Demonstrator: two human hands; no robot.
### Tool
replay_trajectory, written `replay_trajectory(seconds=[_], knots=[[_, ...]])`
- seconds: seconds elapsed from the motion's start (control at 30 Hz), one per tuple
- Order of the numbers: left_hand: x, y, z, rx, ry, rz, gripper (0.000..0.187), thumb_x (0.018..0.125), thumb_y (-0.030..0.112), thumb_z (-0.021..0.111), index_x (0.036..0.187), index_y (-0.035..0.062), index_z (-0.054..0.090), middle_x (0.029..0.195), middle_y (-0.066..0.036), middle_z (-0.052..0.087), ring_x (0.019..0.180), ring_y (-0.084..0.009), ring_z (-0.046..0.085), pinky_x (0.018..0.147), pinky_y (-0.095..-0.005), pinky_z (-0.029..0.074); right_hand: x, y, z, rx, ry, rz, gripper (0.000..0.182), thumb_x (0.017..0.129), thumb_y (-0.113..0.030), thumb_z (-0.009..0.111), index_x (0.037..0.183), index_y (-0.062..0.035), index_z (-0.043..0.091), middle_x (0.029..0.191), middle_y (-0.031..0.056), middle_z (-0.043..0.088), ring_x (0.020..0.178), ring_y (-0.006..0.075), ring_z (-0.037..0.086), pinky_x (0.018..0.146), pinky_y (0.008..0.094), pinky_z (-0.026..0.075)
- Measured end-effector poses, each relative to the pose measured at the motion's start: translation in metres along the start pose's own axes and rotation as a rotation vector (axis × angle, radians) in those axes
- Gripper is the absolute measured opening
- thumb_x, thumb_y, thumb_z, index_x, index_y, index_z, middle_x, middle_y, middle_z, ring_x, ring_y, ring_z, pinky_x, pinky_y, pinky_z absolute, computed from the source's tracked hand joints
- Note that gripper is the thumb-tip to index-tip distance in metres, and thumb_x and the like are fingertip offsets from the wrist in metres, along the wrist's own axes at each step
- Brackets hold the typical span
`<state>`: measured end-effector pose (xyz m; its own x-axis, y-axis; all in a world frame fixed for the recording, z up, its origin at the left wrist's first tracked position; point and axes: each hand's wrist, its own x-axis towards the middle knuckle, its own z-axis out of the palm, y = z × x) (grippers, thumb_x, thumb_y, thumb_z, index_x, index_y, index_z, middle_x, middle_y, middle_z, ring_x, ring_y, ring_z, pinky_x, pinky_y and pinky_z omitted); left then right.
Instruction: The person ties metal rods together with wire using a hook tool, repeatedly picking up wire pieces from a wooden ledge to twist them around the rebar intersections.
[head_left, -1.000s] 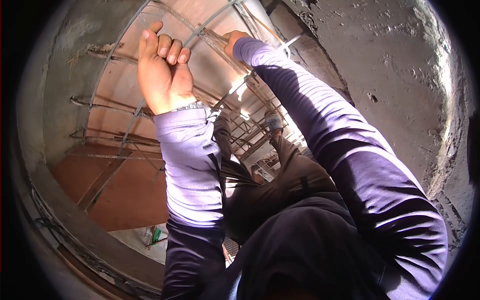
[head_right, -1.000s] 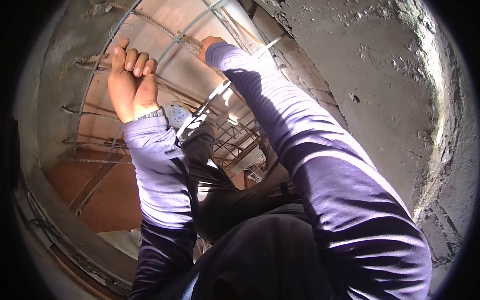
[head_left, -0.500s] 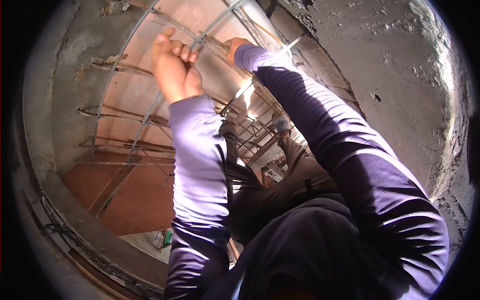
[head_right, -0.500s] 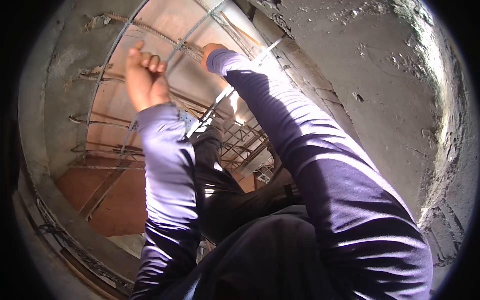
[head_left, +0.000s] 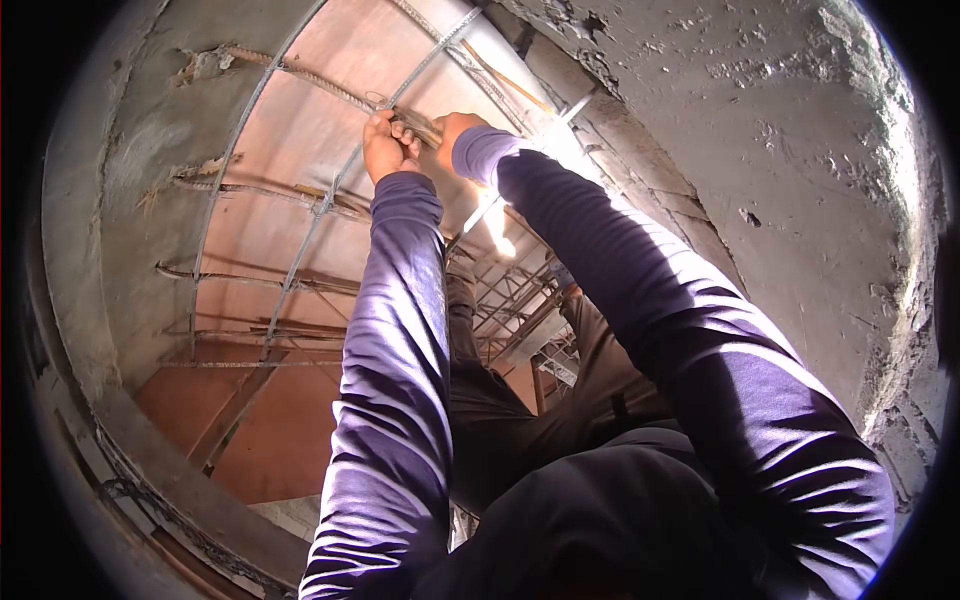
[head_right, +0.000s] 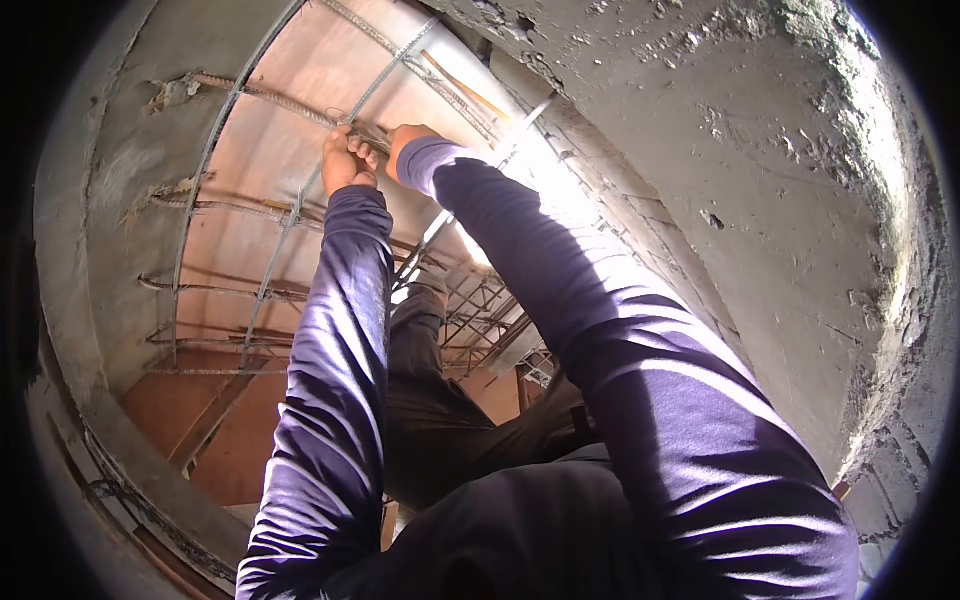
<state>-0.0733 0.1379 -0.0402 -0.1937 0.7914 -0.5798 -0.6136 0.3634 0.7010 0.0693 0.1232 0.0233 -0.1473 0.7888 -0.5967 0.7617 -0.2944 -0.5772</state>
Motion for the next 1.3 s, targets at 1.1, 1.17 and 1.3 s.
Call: replay_trajectory(seconds=[1.1,1.17,1.3], knots=[[0.014,-0.007,0.009,-0.237,0.060,-0.256,0.021,0.109,0.031,0.041,0.109,0.0112,0.049,0.104,-0.011,0.072,0.058,-0.0203,0.056,0.045,-0.0296,0.044,0.001,0.011,0.007,0.152,-0.011,0.028,0.036,0.087,-0.014,0.061,0.121,-0.0031,0.066,0.120,0.0223,0.068,0.112,0.0399,0.065,0.096,0.0440,0.054],[0.011,-0.008,0.008,-0.264,0.010,-0.241,0.019,0.109,0.028,0.042,0.104,0.0117,0.051,0.094,-0.008,0.071,0.053,-0.0177,0.050,0.044,-0.0284,0.037,0.000,0.011,0.009,0.152,0.010,0.018,0.036,0.087,-0.015,0.061,0.121,-0.0033,0.066,0.120,0.0222,0.068,0.111,0.0397,0.066,0.096,0.0440,0.054],[0.012,0.001,0.002,-0.221,-0.042,-0.320,0.017,0.107,0.025,0.042,0.101,0.0128,0.052,0.084,-0.005,0.069,0.051,-0.0158,0.045,0.043,-0.0284,0.032,-0.004,0.010,0.009,0.138,0.025,0.004,0.036,0.089,-0.015,0.060,0.122,-0.0043,0.065,0.121,0.0211,0.068,0.112,0.0388,0.065,0.096,0.0437,0.054]])
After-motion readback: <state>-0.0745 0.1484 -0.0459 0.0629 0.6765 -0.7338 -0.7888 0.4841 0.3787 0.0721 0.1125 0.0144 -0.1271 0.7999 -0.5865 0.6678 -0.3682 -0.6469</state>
